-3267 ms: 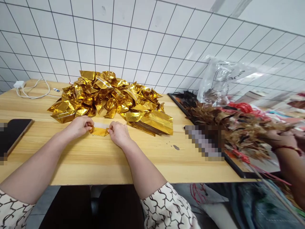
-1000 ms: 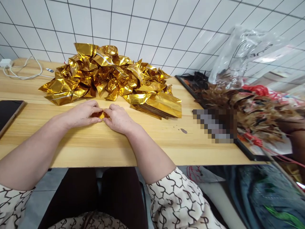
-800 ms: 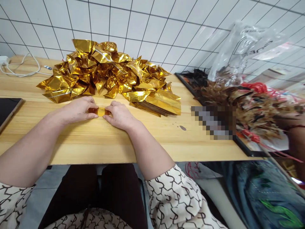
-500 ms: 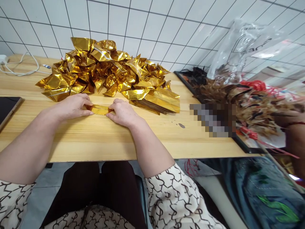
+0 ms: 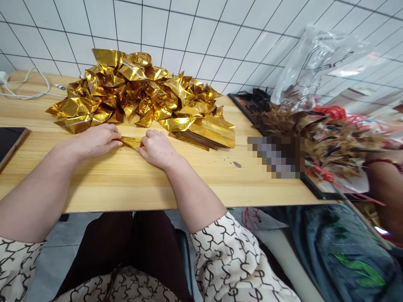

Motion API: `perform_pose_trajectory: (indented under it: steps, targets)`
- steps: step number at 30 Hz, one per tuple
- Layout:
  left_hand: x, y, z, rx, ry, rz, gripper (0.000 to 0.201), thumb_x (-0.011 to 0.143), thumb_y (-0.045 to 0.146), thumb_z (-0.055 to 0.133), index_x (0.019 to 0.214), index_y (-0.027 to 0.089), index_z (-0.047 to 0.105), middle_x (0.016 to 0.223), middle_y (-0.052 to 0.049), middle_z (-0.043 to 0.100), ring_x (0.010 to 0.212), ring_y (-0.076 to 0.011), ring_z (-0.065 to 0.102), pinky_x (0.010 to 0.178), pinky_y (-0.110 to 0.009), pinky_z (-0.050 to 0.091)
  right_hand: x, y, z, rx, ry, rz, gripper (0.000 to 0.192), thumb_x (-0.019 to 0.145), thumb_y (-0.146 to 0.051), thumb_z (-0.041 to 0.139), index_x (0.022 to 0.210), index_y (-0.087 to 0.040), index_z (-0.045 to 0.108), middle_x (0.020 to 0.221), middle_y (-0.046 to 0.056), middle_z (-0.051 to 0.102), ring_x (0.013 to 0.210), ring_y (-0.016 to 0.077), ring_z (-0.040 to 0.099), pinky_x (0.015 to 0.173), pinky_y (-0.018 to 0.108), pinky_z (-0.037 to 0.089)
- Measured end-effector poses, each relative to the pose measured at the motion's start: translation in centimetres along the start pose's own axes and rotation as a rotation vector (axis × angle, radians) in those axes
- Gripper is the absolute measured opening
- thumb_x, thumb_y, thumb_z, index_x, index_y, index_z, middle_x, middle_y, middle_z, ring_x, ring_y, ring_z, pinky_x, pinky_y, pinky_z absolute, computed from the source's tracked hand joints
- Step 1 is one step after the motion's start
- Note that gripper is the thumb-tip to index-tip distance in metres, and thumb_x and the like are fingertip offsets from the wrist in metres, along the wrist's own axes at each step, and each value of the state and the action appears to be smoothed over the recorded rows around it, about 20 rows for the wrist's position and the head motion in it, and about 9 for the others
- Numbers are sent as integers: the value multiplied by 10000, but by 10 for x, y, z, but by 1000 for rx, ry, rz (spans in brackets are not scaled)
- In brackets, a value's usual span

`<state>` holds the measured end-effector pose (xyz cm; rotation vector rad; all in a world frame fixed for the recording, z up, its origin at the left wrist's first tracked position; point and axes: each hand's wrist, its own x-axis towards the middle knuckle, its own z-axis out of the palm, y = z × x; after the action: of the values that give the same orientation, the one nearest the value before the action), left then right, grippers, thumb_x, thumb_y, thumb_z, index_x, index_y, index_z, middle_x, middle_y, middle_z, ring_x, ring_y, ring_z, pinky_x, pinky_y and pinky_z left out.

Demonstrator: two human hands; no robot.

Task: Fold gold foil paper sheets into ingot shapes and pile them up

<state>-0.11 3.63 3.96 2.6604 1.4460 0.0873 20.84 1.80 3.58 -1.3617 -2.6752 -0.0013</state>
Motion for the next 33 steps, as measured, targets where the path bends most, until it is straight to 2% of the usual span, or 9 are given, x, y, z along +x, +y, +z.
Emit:
perform_pose_trajectory:
  steps: [5, 10, 14, 18, 25, 29, 33]
  targets:
    - [0, -2, 0, -33, 16, 6, 334, 810, 445, 534, 916, 173, 699, 995, -66, 619, 1005, -229, 551, 901, -300, 425, 1, 3, 3, -2, 34, -10, 366, 961, -333, 390, 943, -131, 695, 916, 116, 597, 920, 230, 518, 854, 372, 364]
    - [6, -3, 4, -53, 67, -85, 241, 819, 293, 505, 899, 180, 702, 953, -54, 653, 944, -213, 585, 854, -287, 442, 6, 9, 8, 41, 80, 13, 331, 950, -260, 384, 912, -128, 685, 915, 121, 606, 898, 223, 525, 827, 355, 372]
    - [9, 1, 5, -152, 91, -219, 215, 809, 303, 521, 838, 183, 698, 801, -32, 660, 814, -198, 602, 762, -286, 445, 8, 11, 8, 108, 88, 117, 266, 917, -234, 428, 891, -147, 679, 896, 96, 625, 862, 203, 541, 791, 320, 384]
    - [8, 7, 2, -246, 83, -319, 216, 794, 350, 553, 830, 189, 693, 682, -6, 638, 711, -177, 588, 666, -271, 428, 9, 12, 7, 174, 74, 250, 229, 894, -263, 482, 793, -162, 661, 833, 62, 636, 787, 174, 548, 728, 280, 375]
    - [7, 9, -1, -230, 99, -424, 187, 743, 335, 636, 877, 222, 701, 766, -21, 680, 794, -201, 619, 693, -276, 444, 9, 14, 8, 220, 64, 348, 271, 850, -348, 557, 641, -181, 598, 682, 14, 611, 664, 144, 513, 653, 263, 342]
    - [9, 9, 1, -145, 124, -403, 182, 724, 307, 660, 880, 226, 705, 845, -42, 687, 892, -235, 620, 768, -305, 465, 8, 13, 6, 230, 46, 393, 248, 802, -367, 618, 632, -189, 585, 659, -4, 595, 649, 140, 500, 659, 267, 346]
    - [10, 19, 2, -96, 149, -254, 160, 736, 215, 617, 870, 216, 705, 935, -49, 681, 964, -232, 604, 816, -295, 463, 9, 10, 5, 221, 62, 388, 183, 783, -309, 637, 652, -189, 591, 693, -1, 600, 678, 145, 509, 680, 273, 352]
